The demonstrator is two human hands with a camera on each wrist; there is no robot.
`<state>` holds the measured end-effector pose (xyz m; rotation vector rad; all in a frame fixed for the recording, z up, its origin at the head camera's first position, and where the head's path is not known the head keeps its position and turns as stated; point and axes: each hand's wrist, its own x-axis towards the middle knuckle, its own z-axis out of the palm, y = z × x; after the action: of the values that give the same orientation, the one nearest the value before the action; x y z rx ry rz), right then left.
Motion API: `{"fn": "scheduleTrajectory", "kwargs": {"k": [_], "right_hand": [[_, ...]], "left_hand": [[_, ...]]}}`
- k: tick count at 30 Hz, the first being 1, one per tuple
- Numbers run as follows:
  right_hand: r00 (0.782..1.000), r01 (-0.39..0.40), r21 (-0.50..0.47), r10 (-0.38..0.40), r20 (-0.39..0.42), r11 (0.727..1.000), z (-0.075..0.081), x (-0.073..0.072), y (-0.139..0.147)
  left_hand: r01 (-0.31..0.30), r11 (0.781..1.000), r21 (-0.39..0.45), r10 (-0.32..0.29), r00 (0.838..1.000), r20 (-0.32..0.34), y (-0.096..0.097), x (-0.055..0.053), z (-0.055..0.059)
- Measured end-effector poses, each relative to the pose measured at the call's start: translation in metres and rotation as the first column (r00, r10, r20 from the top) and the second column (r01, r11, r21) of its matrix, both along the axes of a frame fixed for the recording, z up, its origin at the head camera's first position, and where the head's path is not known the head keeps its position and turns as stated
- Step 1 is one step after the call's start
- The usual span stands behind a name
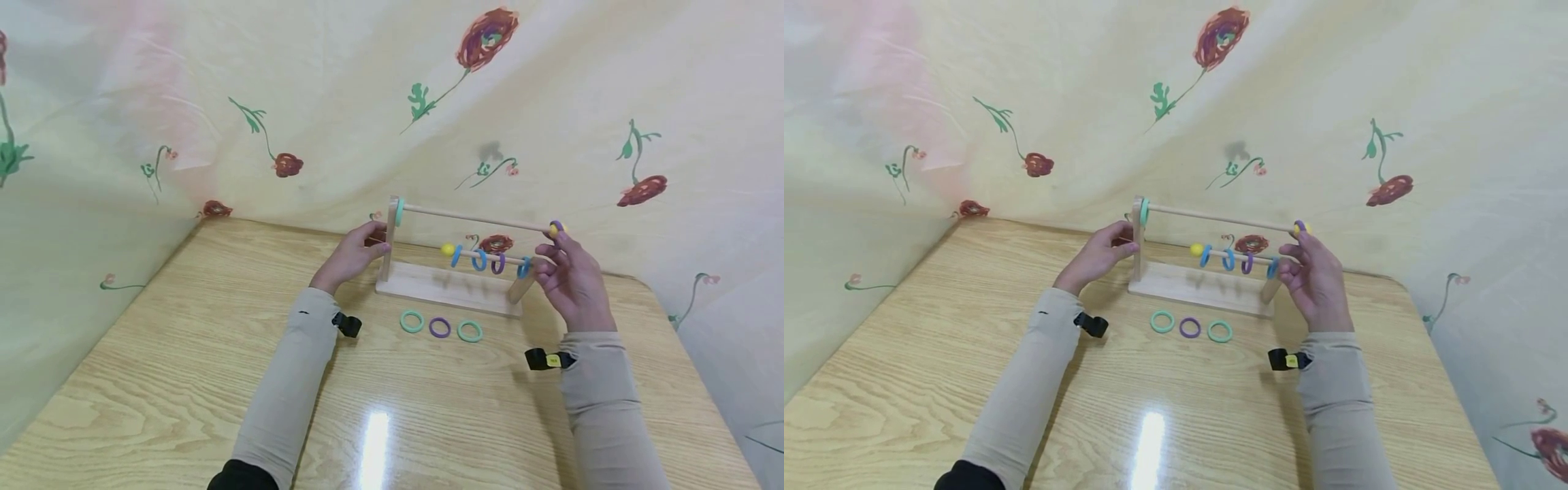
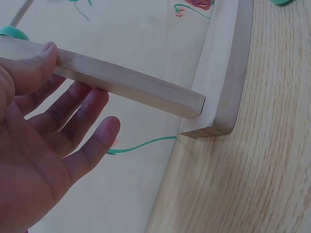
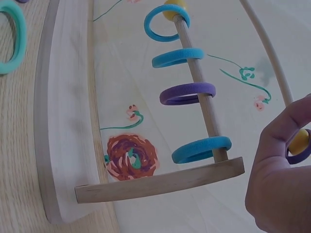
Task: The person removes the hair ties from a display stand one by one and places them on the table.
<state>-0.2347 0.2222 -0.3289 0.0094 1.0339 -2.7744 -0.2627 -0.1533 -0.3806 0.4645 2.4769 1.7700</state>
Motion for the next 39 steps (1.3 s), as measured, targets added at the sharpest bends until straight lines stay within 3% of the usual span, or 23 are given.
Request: {"fn": "scheduleTrajectory", "kwargs": {"k": [17,24,28,33,39], "right_hand": [[0.996,0.072,-0.015,-0.071,0.056,0.997,0.005,0.006,0.008],[1.0,0.012,0.155,-0.012,0.001,0.988,-0.003,0.013,0.017],[0.999,-0.013,0.268,0.026,-0.043,0.963,-0.005,0.016,0.02],[0.997,0.001,0.439,0.031,-0.067,0.898,-0.003,0.02,0.02],[0.995,0.013,0.552,0.044,-0.089,0.834,-0.003,0.027,0.024]], "left_hand": [[-0.009,1.0,-0.011,0.009,1.0,0.008,0.0,0.003,0.003],[-0.003,1.0,-0.009,0.003,1.0,0.005,-0.001,0.004,0.001],[0.002,1.0,-0.006,-0.002,1.0,0.002,-0.001,0.004,0.001],[0.003,1.0,-0.007,-0.003,1.0,0.0,0.0,0.005,0.0],[0.008,1.0,0.002,-0.008,1.0,-0.009,0.0,0.004,-0.001]]}}
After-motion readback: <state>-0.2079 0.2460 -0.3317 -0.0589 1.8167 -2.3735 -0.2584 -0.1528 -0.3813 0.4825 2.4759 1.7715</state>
